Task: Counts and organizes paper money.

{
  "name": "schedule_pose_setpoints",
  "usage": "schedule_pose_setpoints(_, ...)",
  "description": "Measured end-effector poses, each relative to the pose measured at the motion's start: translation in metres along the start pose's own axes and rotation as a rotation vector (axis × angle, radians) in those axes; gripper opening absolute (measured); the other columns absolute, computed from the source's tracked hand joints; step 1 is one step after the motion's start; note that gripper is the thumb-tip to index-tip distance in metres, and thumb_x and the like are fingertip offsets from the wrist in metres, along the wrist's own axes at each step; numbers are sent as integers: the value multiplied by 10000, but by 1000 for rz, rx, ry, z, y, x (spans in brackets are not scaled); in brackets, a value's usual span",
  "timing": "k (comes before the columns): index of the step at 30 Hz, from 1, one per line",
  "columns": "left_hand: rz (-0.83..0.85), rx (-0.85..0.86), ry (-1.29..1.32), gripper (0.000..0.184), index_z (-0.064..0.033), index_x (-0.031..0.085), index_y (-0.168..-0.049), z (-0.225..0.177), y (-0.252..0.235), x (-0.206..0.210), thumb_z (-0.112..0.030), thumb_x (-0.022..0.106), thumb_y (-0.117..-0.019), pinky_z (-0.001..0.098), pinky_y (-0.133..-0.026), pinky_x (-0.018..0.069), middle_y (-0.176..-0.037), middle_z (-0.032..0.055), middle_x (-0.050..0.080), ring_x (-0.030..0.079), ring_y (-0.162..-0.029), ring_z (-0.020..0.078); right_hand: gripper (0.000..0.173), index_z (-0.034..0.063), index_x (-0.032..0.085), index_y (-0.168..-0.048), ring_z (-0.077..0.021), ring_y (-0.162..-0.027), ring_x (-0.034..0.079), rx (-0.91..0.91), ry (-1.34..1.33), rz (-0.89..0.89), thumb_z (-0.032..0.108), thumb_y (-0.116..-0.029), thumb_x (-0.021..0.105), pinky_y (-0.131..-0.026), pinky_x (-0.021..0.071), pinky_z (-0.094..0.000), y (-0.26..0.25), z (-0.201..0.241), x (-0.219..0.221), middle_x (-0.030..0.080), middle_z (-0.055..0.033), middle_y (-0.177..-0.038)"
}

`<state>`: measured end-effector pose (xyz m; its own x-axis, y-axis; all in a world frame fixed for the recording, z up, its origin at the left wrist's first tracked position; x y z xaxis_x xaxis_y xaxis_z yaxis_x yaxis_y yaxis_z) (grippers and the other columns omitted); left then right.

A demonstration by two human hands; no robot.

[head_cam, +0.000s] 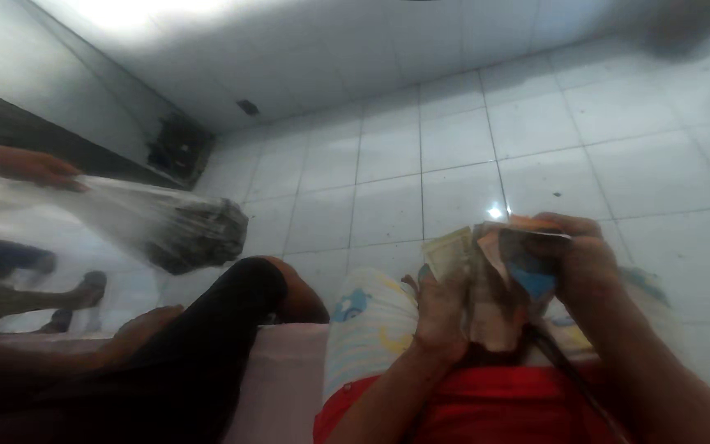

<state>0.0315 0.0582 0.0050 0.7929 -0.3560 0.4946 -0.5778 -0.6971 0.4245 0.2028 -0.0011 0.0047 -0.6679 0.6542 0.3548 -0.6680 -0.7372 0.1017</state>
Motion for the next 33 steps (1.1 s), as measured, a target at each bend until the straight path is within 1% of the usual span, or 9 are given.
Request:
schedule_pose_setpoints(4,103,22,9,213,-165,656,-1075,3,-3,-3,-307,497,-1069,301,-681,616,-901,10,713,706,-786,100,327,106,738,-758,-3,-640,659,19,-11,4,-156,-791,545,-577,563,-174,0,-2,2,731,38,-732)
schedule_pose_setpoints(7,195,-96,75,331,-178,684,-1034,10,-6,-3,-459,508,-1043,297,-675,614,-880,10,716,707,-774,104,306,105,746,-788,-9,-661,672,-34,30,24,-136,-803,558,-592,576,-182,0,-2,1,740,38,-758)
schedule_pose_setpoints(9,232,-171,75,294,-159,678,-994,15,-5,0,-422,550,-1016,302,-620,609,-809,29,703,697,-692,117,276,98,748,-860,-12,-695,674,-96,105,87,-100,-872,558,-622,586,-194,5,-2,2,738,39,-804)
schedule_pose_setpoints(12,243,-207,28,228,-163,616,-1109,23,-4,8,-355,553,-1005,303,-610,600,-827,37,693,685,-678,126,268,83,734,-906,0,-716,655,-262,221,173,-54,-929,506,-649,575,-183,12,-6,9,716,46,-815)
schedule_pose_setpoints(20,170,-99,-47,281,-149,561,-1228,24,1,15,-30,474,-989,327,-657,617,-952,49,713,718,-787,153,156,72,731,-972,-125,-920,579,-454,669,73,38,-860,628,-798,495,-299,21,-13,21,603,-13,-929)
schedule_pose_setpoints(24,144,-165,-138,243,-127,553,-1222,17,4,13,-38,443,-1024,334,-631,613,-939,54,704,712,-770,156,414,40,639,-1258,-185,-1069,586,-272,571,208,59,-847,592,-880,517,-378,13,-14,14,611,-92,-1158)
schedule_pose_setpoints(26,148,-157,-208,220,-111,569,-1194,13,0,9,-27,464,-1021,316,-641,607,-921,39,701,701,-766,132,355,65,674,-1194,-94,-910,668,-178,384,298,34,-851,592,-765,587,-282,9,-16,13,696,-33,-1067)
schedule_pose_setpoints(28,199,-143,-245,212,-110,592,-1164,9,-4,6,-28,474,-1008,302,-672,598,-924,21,699,689,-781,113,201,59,716,-1004,-48,-783,663,-209,293,334,-16,-866,590,-678,582,-221,10,-15,16,710,7,-919)
schedule_pose_setpoints(33,241,-163,-195,189,-127,630,-1112,14,-11,4,-58,486,-1012,282,-613,582,-891,19,697,677,-732,105,167,18,737,-900,-41,-878,621,-489,331,284,-27,-930,579,-803,524,-181,13,-10,16,670,7,-894)
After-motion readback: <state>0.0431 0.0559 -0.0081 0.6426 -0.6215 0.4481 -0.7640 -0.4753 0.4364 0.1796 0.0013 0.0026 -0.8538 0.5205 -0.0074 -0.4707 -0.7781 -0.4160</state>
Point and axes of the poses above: each hand's wrist, its own y-axis away from the middle knuckle, its own x-axis out of the palm, z = x × y, the point moved 4 cm from there along -y, towards the middle knuckle
